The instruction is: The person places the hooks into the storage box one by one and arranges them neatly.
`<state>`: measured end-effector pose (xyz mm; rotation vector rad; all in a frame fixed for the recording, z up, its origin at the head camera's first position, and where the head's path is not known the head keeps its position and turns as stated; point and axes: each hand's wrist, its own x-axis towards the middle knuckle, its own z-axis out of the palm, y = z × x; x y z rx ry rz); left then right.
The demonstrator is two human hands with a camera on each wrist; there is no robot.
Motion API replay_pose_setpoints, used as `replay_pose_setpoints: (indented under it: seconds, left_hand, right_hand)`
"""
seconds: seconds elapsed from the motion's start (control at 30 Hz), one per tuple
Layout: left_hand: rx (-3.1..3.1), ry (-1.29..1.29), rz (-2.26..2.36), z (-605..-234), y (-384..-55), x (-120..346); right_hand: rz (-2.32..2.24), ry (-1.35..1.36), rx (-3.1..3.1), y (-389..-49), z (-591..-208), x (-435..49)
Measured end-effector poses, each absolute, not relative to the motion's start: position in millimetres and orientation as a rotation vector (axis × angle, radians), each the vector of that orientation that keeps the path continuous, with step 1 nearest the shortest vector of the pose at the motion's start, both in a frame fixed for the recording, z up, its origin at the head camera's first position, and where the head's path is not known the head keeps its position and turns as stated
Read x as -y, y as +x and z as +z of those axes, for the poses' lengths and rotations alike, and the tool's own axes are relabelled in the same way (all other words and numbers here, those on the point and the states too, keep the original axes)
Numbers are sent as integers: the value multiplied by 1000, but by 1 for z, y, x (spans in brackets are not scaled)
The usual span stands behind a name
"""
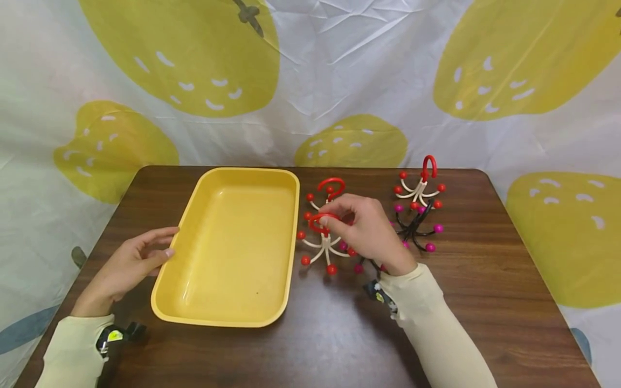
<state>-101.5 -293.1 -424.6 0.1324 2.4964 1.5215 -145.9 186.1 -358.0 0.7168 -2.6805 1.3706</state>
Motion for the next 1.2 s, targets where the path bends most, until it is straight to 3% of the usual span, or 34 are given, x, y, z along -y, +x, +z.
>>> replay_pose_setpoints:
  seconds: [0.57,1.2]
  left_hand:
    - [-2497,139,1522,-424,-100,288]
    - [-2497,113,1520,-423,-98,282]
  right_hand:
    - [1335,700,2608,-150,-328,-176]
    - [1409,753,2512,-169,-308,-126]
